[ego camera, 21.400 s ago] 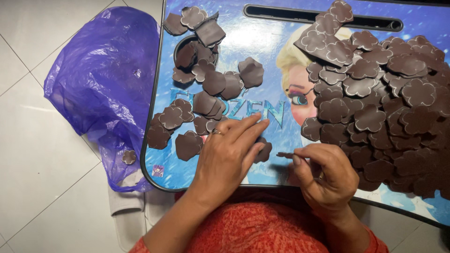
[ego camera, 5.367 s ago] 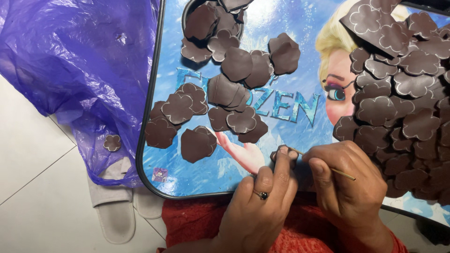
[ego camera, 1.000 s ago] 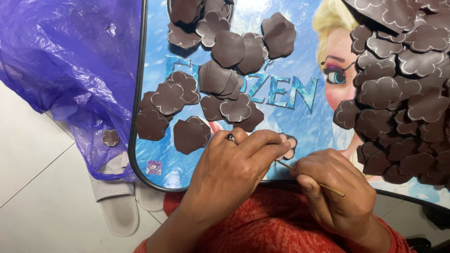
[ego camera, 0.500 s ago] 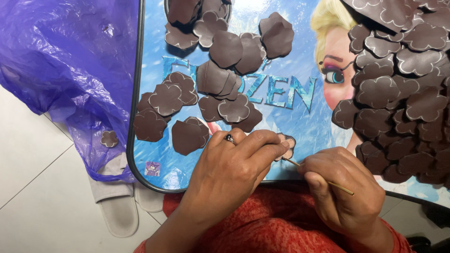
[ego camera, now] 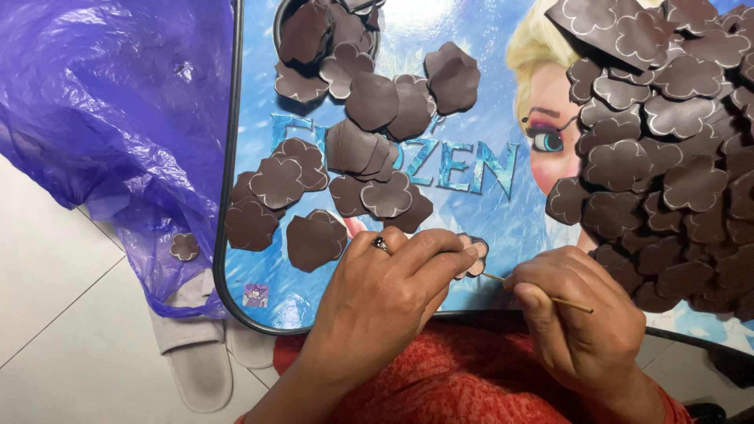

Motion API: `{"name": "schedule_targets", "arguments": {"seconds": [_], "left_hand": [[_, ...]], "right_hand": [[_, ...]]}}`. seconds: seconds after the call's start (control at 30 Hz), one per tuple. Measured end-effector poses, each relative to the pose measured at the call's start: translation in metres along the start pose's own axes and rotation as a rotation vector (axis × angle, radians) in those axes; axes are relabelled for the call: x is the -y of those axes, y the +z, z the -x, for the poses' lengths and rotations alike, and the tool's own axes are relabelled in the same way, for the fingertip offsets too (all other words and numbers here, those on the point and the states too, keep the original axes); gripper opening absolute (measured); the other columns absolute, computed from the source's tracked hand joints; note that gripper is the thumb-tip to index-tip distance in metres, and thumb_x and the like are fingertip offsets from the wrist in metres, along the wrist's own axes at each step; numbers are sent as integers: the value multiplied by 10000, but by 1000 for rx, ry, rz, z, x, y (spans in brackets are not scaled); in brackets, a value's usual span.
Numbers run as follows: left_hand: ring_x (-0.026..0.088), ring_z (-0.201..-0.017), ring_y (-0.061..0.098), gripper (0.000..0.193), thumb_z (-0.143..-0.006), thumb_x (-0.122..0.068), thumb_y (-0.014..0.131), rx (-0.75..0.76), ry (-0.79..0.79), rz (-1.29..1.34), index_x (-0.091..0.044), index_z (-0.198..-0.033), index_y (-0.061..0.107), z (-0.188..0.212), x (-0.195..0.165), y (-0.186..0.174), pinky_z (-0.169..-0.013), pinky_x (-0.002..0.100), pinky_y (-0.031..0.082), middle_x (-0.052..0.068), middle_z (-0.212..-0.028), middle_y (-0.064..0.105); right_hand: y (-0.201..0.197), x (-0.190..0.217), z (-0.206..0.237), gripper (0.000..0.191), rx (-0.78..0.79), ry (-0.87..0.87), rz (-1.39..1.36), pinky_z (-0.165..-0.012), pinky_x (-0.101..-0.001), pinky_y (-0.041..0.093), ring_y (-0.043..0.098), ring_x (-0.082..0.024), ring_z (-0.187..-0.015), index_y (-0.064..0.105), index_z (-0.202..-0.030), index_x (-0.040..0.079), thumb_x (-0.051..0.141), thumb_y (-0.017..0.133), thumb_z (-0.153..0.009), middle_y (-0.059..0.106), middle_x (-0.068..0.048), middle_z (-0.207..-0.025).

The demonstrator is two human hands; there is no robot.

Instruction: The person uses a small pointed tool to trace or refine the edges of flower-shaped paper cutouts on a Frozen-themed tray. They repeatedly pick up individual cutouts, work on their edges, and place them back into a pile.

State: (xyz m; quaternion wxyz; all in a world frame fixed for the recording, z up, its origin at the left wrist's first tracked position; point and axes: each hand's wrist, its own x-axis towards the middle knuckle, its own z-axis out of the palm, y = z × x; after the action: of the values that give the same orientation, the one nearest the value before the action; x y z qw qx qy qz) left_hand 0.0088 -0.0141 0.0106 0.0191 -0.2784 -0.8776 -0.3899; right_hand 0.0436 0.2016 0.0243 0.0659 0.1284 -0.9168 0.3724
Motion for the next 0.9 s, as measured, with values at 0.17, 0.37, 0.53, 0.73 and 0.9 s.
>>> {"name": "schedule_targets", "arguments": {"seconds": [0.17,0.37,0.53,0.73,0.9], "left_hand": [[163,-787,579,278,-914,-155,734,-3,-3,-7,-174,-1191,718,-1,-1,1,-744,349,445,-85,-1111,657],[164,-814,583,275,-913,-163,742,6,22,-34,-171,-1186,717,-2,-3,1,-767,354,449,-79,-1146,663],[168,-968,610,293,-948,-210,757,-84,50,-6,-168,-1232,702,-5,-12,-1,-885,331,478,-74,-1213,661],[209,-931,613,366,-837,-324,787,-123,-37,-153,-119,-1131,709,-16,-24,8,-840,399,459,9,-1081,663],[185,-848,658,205,-924,-221,788,-65,-92,56,-149,-1099,710,-15,-22,8,-784,368,491,-35,-943,724]], "right_hand": [[0,-2,-6,144,-19,-19,-9,-687,-306,496,643,-180,-729,652,-908,24,124,635,-1012,669,-52,-818],[-2,-8,-3,138,-74,-28,-56,-706,-315,509,644,-189,-745,642,-925,1,98,608,-1017,667,-83,-827],[-10,-18,11,193,-282,76,-291,-728,-272,527,672,-165,-811,612,-938,49,104,508,-1091,680,-99,-926],[-21,-17,12,135,-129,130,-42,-802,-301,550,693,-200,-916,648,-1121,-5,0,537,-1044,688,-112,-1100],[-24,-12,-4,223,19,132,-19,-750,-316,560,710,-232,-882,686,-1110,14,31,670,-888,710,-137,-1039]]}}
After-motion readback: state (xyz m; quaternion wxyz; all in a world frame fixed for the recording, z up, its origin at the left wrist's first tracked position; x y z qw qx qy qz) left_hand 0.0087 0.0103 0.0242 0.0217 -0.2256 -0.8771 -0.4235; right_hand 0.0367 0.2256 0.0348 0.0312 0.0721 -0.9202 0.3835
